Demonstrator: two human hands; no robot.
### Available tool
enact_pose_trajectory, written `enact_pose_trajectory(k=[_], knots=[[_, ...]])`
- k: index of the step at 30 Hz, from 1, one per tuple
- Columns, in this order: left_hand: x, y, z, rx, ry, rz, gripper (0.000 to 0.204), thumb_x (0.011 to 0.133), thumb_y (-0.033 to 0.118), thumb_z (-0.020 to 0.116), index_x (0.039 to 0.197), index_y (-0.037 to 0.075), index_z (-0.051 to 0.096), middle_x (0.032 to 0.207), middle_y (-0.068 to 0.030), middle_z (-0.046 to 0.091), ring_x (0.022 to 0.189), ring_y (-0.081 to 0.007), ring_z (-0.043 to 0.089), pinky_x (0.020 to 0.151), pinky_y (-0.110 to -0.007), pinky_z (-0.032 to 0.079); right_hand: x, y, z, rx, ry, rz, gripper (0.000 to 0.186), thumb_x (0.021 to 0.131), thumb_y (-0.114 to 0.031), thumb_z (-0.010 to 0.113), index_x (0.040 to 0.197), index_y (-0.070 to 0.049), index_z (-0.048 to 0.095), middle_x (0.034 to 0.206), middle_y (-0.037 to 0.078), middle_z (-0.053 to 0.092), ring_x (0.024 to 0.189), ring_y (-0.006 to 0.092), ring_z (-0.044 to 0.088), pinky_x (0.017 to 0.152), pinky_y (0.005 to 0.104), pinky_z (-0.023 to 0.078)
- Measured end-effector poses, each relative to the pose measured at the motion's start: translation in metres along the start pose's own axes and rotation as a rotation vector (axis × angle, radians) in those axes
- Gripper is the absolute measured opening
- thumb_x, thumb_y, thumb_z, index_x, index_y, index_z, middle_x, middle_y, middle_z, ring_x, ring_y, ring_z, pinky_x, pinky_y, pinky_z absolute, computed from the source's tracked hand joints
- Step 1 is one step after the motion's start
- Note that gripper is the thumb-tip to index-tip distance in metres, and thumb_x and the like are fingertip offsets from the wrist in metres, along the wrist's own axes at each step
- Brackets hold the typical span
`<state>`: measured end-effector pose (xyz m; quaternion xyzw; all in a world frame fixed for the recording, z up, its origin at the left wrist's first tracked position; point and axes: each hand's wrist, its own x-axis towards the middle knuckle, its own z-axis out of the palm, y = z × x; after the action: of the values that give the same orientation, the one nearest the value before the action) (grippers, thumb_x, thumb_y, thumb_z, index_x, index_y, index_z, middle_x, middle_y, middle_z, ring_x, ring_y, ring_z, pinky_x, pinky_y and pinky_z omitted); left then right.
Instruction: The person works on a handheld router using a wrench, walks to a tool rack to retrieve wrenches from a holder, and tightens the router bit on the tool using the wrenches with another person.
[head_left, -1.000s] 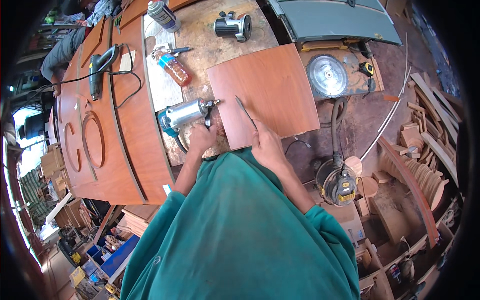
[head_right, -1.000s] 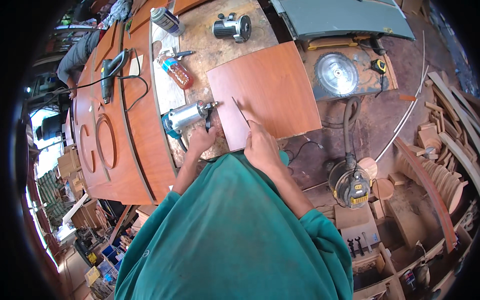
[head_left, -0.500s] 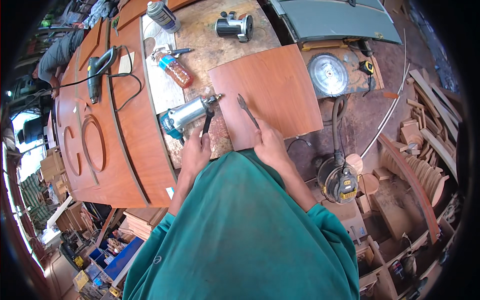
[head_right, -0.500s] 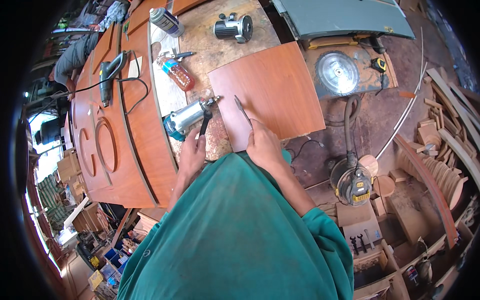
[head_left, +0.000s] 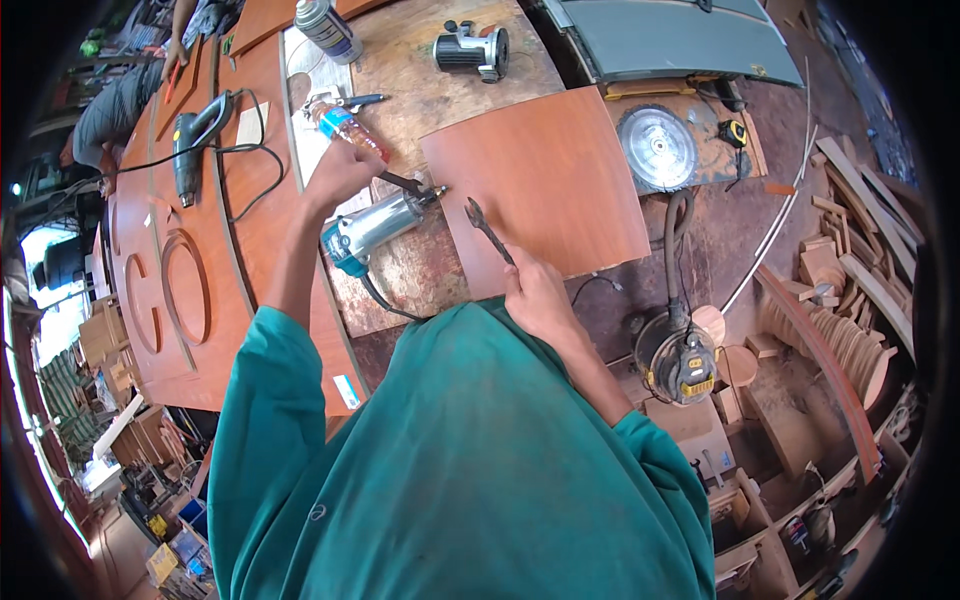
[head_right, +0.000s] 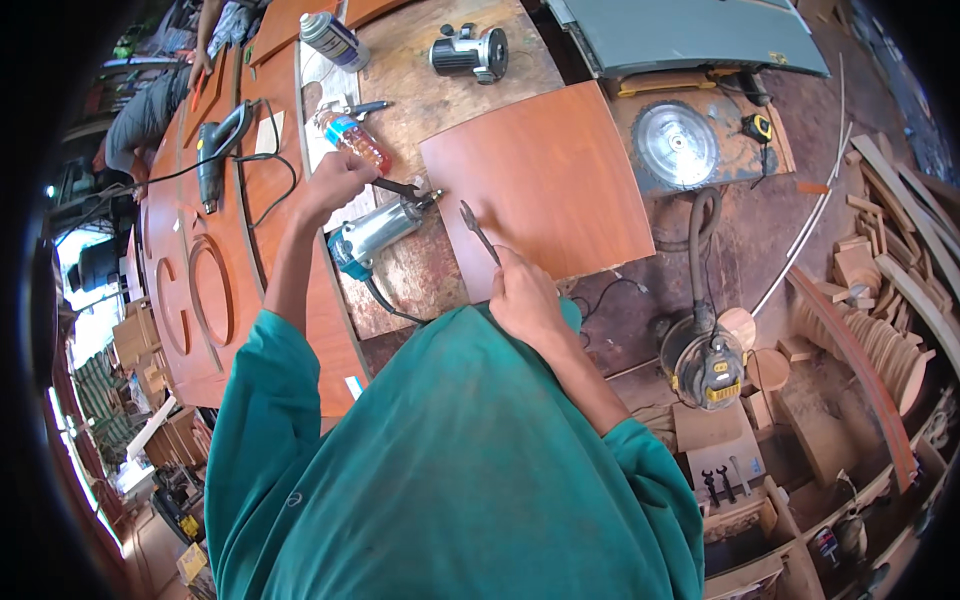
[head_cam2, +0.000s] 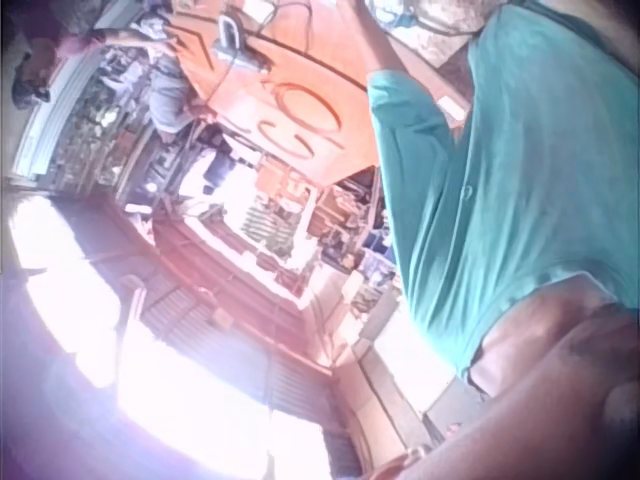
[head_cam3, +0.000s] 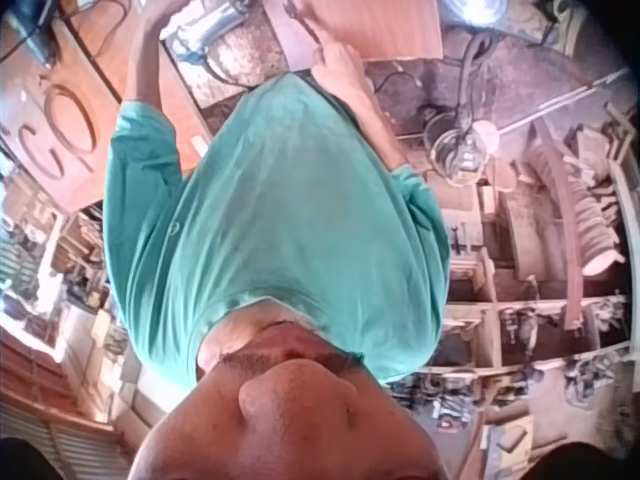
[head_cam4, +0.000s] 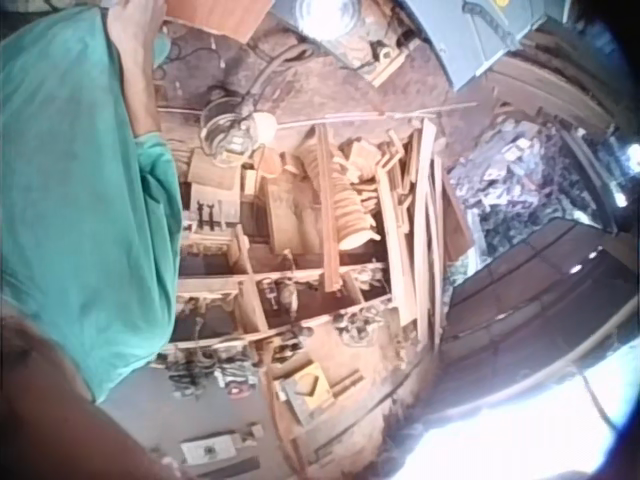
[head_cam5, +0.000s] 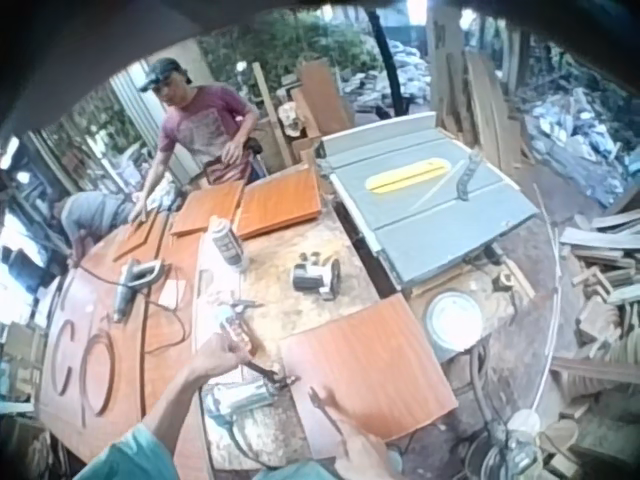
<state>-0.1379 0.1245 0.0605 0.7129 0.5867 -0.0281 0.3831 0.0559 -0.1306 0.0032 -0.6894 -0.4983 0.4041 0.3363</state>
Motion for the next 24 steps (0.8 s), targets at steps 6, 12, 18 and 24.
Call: enact_pose_trajectory(k=[6, 12, 18, 24], knots=[[0.042, 0.041, -0.010, 0.287, -0.271, 0.026, 0.021, 0.070, 0.016, 0.063, 0.057, 0.000, 0.060, 0.049, 0.0001, 0.045, 0.041, -0.0086, 0.038, 0.038, -0.028, 0.027, -0.001, -0.007, -0.004, 0.020, -0.023, 0.067, 0.033, 0.083, -0.004, 0.049, 0.114, 0.005, 0.052, 0.094, 0.030, 0.061, 0.087, 0.0459, 0.059, 0.078, 0.0532, 0.045], [0.082, 0.052, 0.012, 0.282, -0.419, -0.117, 0.016, 0.069, 0.009, 0.063, 0.059, -0.003, 0.060, 0.047, -0.0019, 0.045, 0.038, -0.0105, 0.035, 0.035, -0.028, 0.023, 0.003, -0.035, -0.003, -0.011, -0.040, 0.012, 0.046, 0.080, -0.002, 0.050, 0.124, 0.008, 0.048, 0.093, 0.031, 0.062, 0.084, 0.0454, 0.061, 0.078, 0.0509, 0.048], [0.061, 0.037, 0.010, -0.015, -0.374, -0.147, 0.015, 0.079, 0.013, 0.062, 0.074, 0.000, 0.066, 0.051, -0.0025, 0.052, 0.038, -0.0100, 0.047, 0.034, -0.025, 0.035, 0.011, -0.052, 0.005, -0.074, -0.009, -0.085, 0.051, 0.075, 0.000, 0.054, 0.122, 0.015, 0.046, 0.082, 0.030, 0.063, 0.073, 0.0414, 0.064, 0.071, 0.0476, 0.051], [0.014, -0.017, 0.044, -0.150, 0.200, 0.289, 0.038, 0.093, 0.032, 0.056, 0.087, -0.004, 0.064, 0.064, -0.0087, 0.058, 0.058, -0.0177, 0.056, 0.056, -0.033, 0.046, 0.031, -0.078, 0.000, -0.212, -0.138, -0.077, 0.033, 0.072, 0.004, 0.053, 0.104, 0.014, 0.054, 0.081, 0.032, 0.061, 0.075, 0.0454, 0.062, 0.070, 0.0503, 0.050]])
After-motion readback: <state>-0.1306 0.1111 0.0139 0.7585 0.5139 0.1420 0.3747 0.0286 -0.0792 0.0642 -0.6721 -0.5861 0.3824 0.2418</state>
